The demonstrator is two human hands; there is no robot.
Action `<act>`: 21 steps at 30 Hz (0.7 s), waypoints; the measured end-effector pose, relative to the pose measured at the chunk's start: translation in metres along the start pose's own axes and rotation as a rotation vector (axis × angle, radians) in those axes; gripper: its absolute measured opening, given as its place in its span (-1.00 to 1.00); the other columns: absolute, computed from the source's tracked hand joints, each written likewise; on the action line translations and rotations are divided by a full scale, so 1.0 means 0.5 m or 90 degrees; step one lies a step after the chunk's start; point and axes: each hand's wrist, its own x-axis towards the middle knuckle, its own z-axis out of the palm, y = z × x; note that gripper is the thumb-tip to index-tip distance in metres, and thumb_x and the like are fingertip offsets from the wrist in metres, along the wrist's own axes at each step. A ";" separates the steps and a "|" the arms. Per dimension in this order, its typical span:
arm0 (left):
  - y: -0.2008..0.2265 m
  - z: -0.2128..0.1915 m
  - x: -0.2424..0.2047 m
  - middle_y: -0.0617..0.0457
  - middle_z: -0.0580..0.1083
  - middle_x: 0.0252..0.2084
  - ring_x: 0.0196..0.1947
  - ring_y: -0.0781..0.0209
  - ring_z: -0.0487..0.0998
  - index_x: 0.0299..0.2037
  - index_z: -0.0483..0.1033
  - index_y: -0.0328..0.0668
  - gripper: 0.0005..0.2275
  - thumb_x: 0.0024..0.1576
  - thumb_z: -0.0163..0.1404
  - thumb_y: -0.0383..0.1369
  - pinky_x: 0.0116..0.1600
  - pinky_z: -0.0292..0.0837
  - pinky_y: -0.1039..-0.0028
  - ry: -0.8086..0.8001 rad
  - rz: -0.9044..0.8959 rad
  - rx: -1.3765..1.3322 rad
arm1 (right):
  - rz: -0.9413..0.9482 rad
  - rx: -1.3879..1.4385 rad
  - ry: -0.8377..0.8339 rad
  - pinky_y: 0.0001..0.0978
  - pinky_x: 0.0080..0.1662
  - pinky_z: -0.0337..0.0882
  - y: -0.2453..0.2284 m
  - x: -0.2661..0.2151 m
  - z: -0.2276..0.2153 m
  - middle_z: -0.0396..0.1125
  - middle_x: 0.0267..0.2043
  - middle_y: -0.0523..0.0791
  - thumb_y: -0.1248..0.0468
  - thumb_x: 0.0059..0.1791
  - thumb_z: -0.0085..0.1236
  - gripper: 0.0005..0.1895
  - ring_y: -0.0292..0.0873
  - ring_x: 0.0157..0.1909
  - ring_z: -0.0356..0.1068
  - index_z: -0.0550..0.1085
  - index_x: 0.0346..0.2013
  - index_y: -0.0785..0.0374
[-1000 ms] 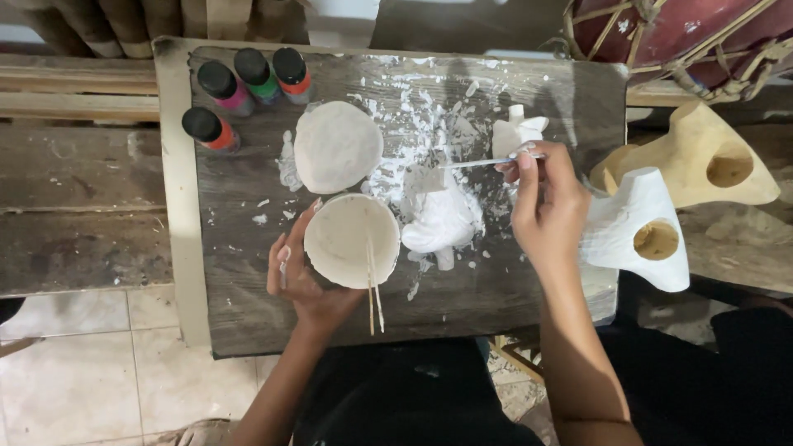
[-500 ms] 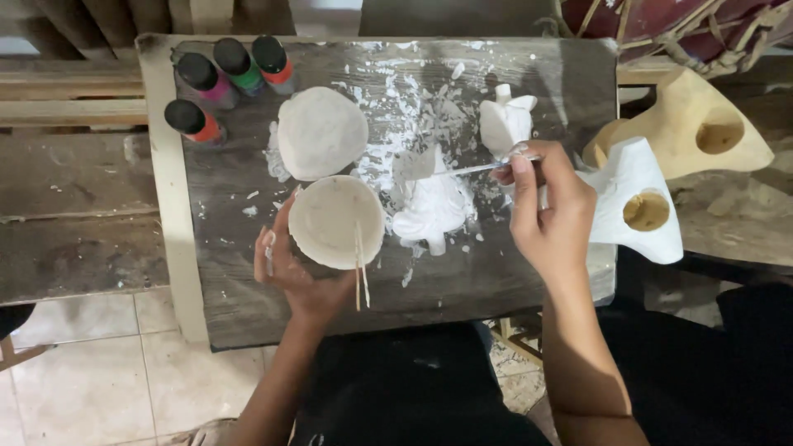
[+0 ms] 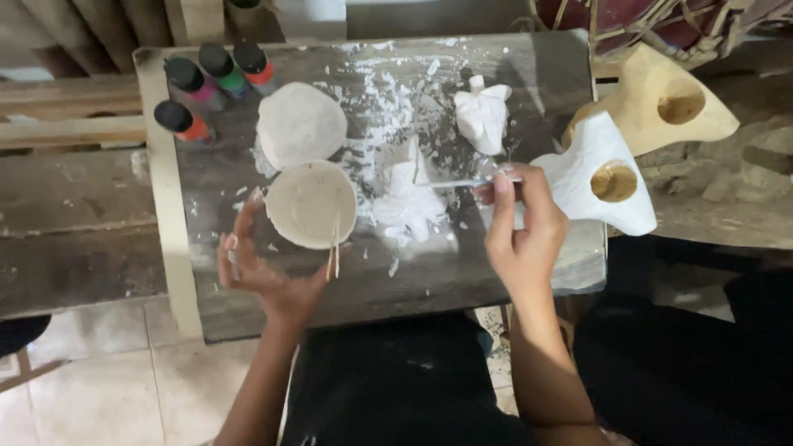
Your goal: Applying white plaster paste to a molded sculpture using a wooden stick for detailed crafting.
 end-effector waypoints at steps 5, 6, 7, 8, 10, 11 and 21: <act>0.013 -0.012 0.018 -0.48 0.21 0.25 0.30 -0.50 0.30 0.30 -0.27 -0.24 0.07 -0.16 0.51 -0.30 0.40 0.19 -0.28 0.006 0.051 -0.043 | 0.008 0.012 0.002 -0.19 -0.22 0.49 -0.002 -0.015 0.012 0.45 -0.48 0.00 0.41 0.20 -0.08 -0.82 0.02 -0.44 0.50 0.46 -0.25 0.33; 0.007 -0.016 0.020 -0.51 0.19 0.21 0.26 -0.55 0.29 0.28 -0.25 -0.22 0.06 -0.18 0.51 -0.30 0.37 0.20 -0.33 0.004 0.074 -0.052 | 0.008 0.015 0.009 -0.23 -0.22 0.49 -0.004 -0.017 0.015 0.46 -0.47 -0.02 0.40 0.20 -0.07 -0.82 -0.02 -0.45 0.50 0.46 -0.25 0.31; 0.021 -0.020 0.019 -0.51 0.19 0.21 0.26 -0.55 0.29 0.28 -0.25 -0.22 0.06 -0.18 0.51 -0.30 0.37 0.20 -0.33 0.005 0.075 -0.051 | 0.007 0.017 0.009 -0.23 -0.22 0.49 -0.008 -0.026 0.013 0.46 -0.47 -0.02 0.40 0.20 -0.07 -0.82 -0.02 -0.45 0.50 0.46 -0.25 0.31; 0.029 -0.019 0.028 -0.49 0.21 0.21 0.25 -0.53 0.31 0.25 -0.20 -0.23 0.01 -0.17 0.49 -0.31 0.37 0.19 -0.28 0.005 0.065 -0.041 | -0.002 0.004 0.013 -0.22 -0.24 0.48 -0.009 -0.028 0.017 0.46 -0.48 -0.02 0.39 0.18 -0.04 -0.84 0.01 -0.45 0.48 0.48 -0.25 0.30; 0.037 -0.019 0.031 -0.47 0.22 0.20 0.24 -0.50 0.33 0.21 -0.15 -0.24 -0.05 -0.16 0.48 -0.33 0.36 0.18 -0.24 -0.001 0.051 -0.033 | -0.004 -0.012 0.015 -0.22 -0.26 0.48 -0.016 -0.034 0.021 0.45 -0.49 -0.02 0.39 0.16 0.00 -0.85 0.04 -0.46 0.47 0.50 -0.26 0.29; 0.039 -0.021 0.027 -0.44 0.19 0.23 0.28 -0.46 0.29 0.21 -0.13 -0.23 -0.06 -0.15 0.47 -0.24 0.39 0.18 -0.19 -0.006 0.056 -0.012 | -0.013 -0.017 0.001 -0.16 -0.29 0.47 -0.022 -0.039 0.020 0.44 -0.48 0.02 0.40 0.14 0.04 -0.87 0.10 -0.46 0.45 0.52 -0.27 0.30; 0.016 0.019 0.045 -0.43 0.14 0.27 0.30 -0.34 0.16 0.12 -0.01 -0.26 -0.12 -0.15 0.45 -0.04 0.41 0.10 -0.12 0.036 0.102 0.081 | 0.000 -0.005 0.058 -0.31 -0.28 0.50 -0.014 -0.015 0.002 0.48 -0.49 -0.10 0.39 0.11 0.07 -0.86 -0.07 -0.50 0.45 0.57 -0.28 0.22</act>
